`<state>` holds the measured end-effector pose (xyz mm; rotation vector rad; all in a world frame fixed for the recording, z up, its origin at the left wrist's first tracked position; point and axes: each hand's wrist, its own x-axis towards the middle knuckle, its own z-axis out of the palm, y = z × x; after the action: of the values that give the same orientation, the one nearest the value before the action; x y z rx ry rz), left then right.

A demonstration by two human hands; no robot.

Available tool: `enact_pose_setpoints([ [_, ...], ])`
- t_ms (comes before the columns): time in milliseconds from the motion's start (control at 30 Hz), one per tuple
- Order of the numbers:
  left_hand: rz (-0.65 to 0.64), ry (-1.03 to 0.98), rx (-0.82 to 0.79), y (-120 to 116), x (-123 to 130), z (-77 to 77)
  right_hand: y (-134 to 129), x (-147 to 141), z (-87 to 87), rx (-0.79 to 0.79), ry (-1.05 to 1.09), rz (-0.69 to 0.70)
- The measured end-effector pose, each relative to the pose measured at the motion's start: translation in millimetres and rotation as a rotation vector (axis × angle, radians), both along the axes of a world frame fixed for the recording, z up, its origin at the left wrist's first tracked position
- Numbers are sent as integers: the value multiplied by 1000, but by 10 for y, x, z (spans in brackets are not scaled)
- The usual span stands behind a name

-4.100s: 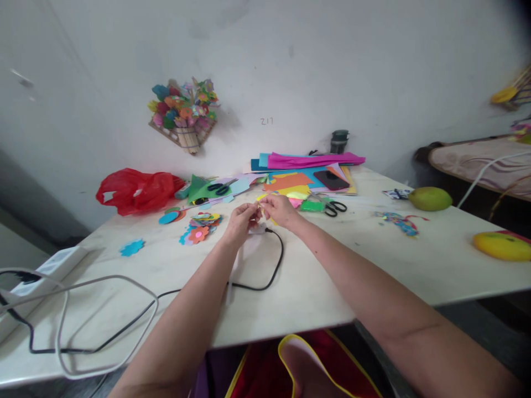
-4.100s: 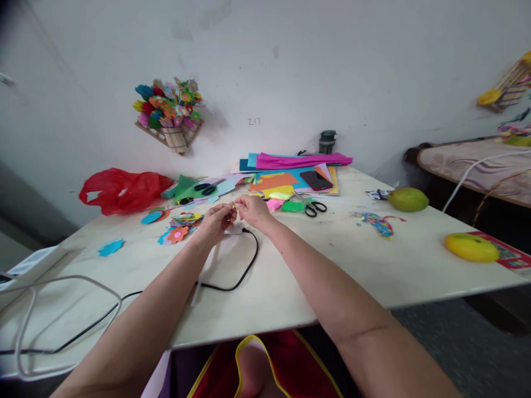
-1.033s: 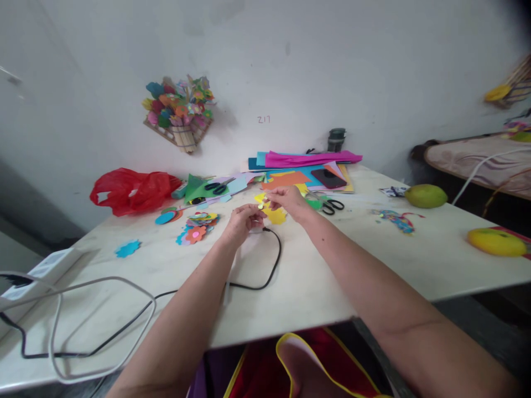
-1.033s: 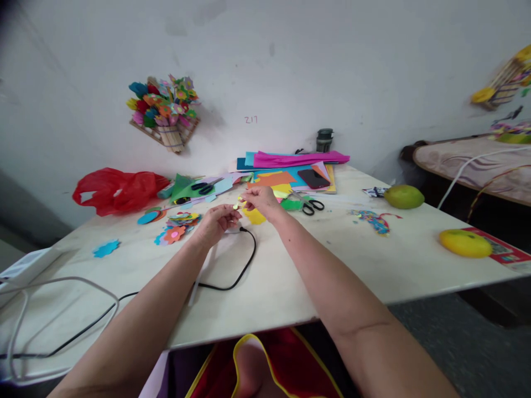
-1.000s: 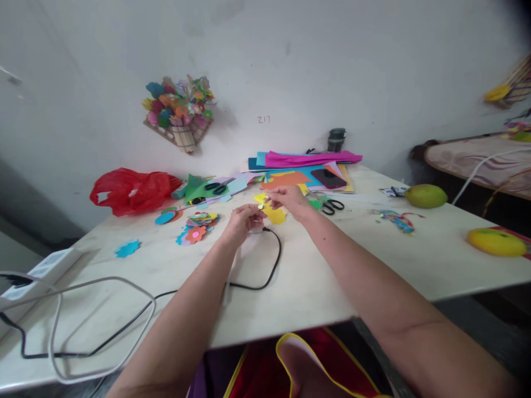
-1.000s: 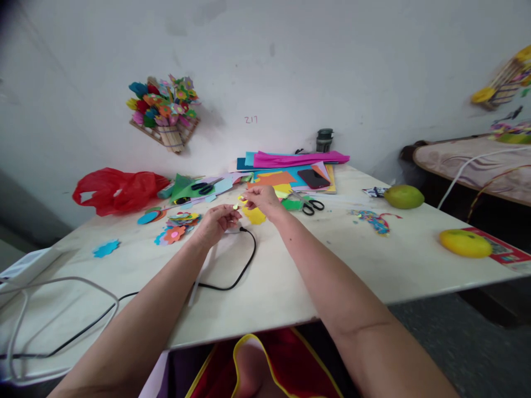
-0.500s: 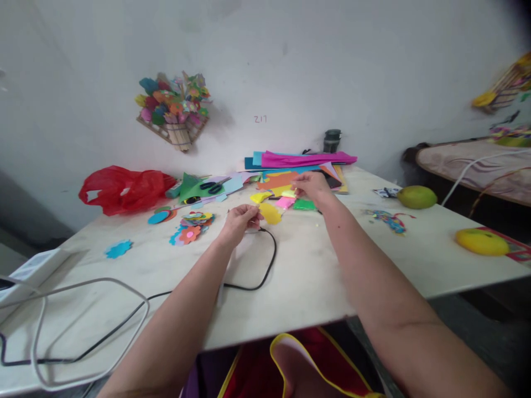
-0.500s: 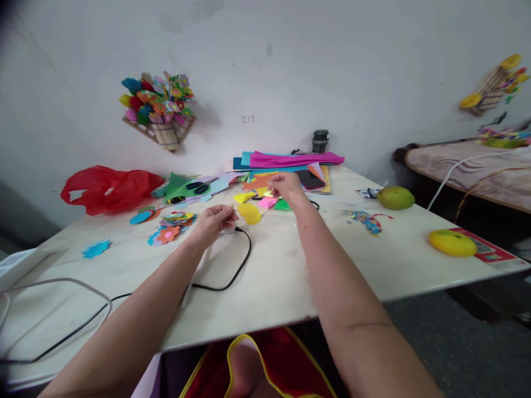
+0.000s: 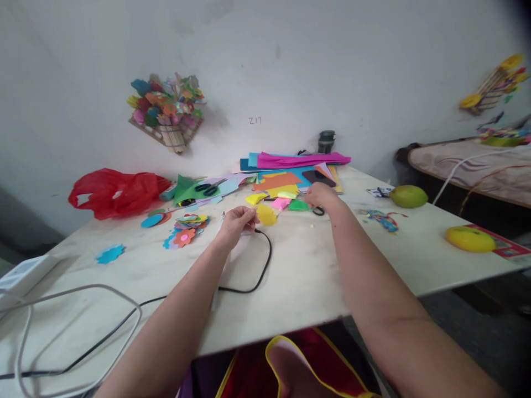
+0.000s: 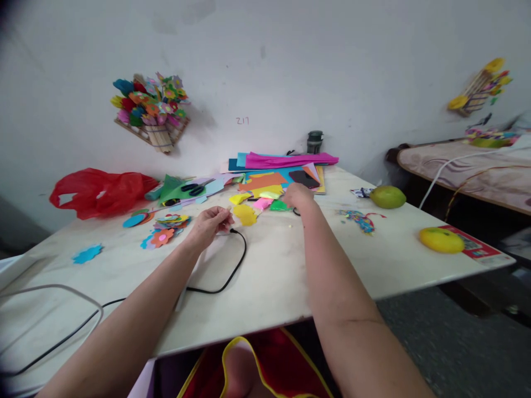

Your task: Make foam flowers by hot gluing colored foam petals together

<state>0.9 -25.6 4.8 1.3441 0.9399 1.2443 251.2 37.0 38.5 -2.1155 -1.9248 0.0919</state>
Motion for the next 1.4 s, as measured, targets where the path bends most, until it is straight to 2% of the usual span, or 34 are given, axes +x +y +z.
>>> enact_pose_setpoints([
  [100, 23, 4, 0, -13, 8, 6, 57, -79, -30, 80, -8, -75],
  [200, 32, 17, 0, -12, 9, 2, 83, -183, -126, 163, -39, -22],
  [333, 26, 27, 0, -3, 2, -4, 100, -300, -283, 217, -191, 82],
  [500, 34, 9, -4, -11, -5, 2, 154, -352, -402, 219, -266, 18],
  [633, 38, 1, 0, -3, -16, -1, 195, -337, -419, 277, -237, 21],
  [767, 65, -50, -23, 29, -44, -7, 160, -361, -354, 396, -161, 75],
  [900, 106, -178, -35, 50, -93, 9, 14, -515, -233, 481, -102, 229],
  [1033, 125, -328, -63, 64, -146, 24, -172, -762, -144, 626, -14, 490],
  [1233, 154, -482, -115, 108, -170, 12, -338, -1063, -176, 799, 103, 841],
  [1333, 238, -511, -80, 121, -173, 10, -383, -1148, -203, 810, 234, 937],
  [1400, 261, -498, -32, 121, -182, 17, -407, -1189, -200, 768, 426, 916],
])
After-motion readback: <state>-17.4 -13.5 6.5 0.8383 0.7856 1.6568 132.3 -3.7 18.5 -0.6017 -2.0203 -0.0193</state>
